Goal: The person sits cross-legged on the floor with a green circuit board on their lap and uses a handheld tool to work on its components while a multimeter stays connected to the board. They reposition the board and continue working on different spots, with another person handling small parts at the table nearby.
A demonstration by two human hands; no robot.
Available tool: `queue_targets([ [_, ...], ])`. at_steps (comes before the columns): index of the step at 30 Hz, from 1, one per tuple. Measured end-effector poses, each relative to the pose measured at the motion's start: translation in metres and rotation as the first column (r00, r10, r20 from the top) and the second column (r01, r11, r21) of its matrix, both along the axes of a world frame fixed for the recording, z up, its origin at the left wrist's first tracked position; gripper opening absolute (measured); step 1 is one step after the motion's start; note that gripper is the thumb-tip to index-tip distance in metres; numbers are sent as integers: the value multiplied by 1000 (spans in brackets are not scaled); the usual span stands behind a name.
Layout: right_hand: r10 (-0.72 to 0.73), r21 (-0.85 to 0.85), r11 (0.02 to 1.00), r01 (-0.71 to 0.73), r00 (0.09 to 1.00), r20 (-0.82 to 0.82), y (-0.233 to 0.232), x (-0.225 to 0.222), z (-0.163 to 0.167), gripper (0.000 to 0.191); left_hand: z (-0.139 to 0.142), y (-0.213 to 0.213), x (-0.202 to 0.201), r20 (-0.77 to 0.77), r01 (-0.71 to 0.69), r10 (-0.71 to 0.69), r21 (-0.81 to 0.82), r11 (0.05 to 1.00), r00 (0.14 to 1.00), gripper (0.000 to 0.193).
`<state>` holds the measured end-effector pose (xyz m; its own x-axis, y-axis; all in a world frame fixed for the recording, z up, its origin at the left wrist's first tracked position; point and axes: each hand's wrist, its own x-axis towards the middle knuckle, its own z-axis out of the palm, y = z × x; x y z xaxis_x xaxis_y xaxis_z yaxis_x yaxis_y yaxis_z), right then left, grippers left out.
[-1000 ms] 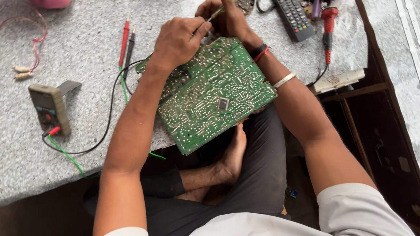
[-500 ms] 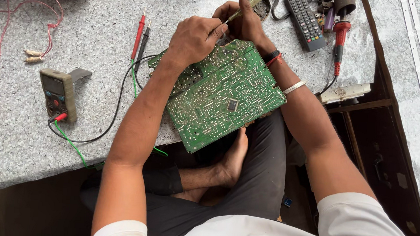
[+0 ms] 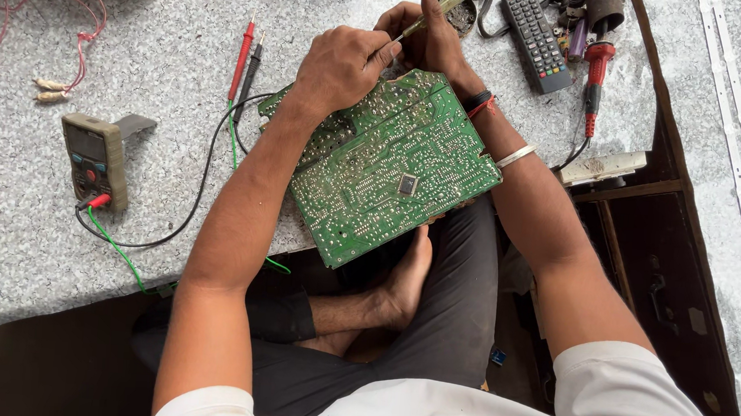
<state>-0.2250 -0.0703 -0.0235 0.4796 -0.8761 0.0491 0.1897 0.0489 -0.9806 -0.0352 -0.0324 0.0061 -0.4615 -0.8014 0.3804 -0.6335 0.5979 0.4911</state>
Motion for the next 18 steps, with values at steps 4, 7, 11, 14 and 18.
queue_targets([
  [4,-8,-82,997,5,999,-39,0,0,-2,92,-2,-1,-1,30,-16,14,57,998,999,40],
  [7,-12,-65,998,9,999,-39,-1,-1,-3,91,-3,-2,-1,33,-11,10,43,999,999,40],
  [11,-20,-91,996,14,998,-59,-1,0,-3,91,-4,-2,0,22,-2,2,19,1000,1000,41],
  [14,-5,-79,997,3,1000,-29,0,1,-2,89,-5,-2,0,29,-13,13,20,1000,999,41],
  [18,-10,-79,997,9,1000,-14,2,2,1,87,-6,-2,0,17,-11,10,57,998,1000,40],
])
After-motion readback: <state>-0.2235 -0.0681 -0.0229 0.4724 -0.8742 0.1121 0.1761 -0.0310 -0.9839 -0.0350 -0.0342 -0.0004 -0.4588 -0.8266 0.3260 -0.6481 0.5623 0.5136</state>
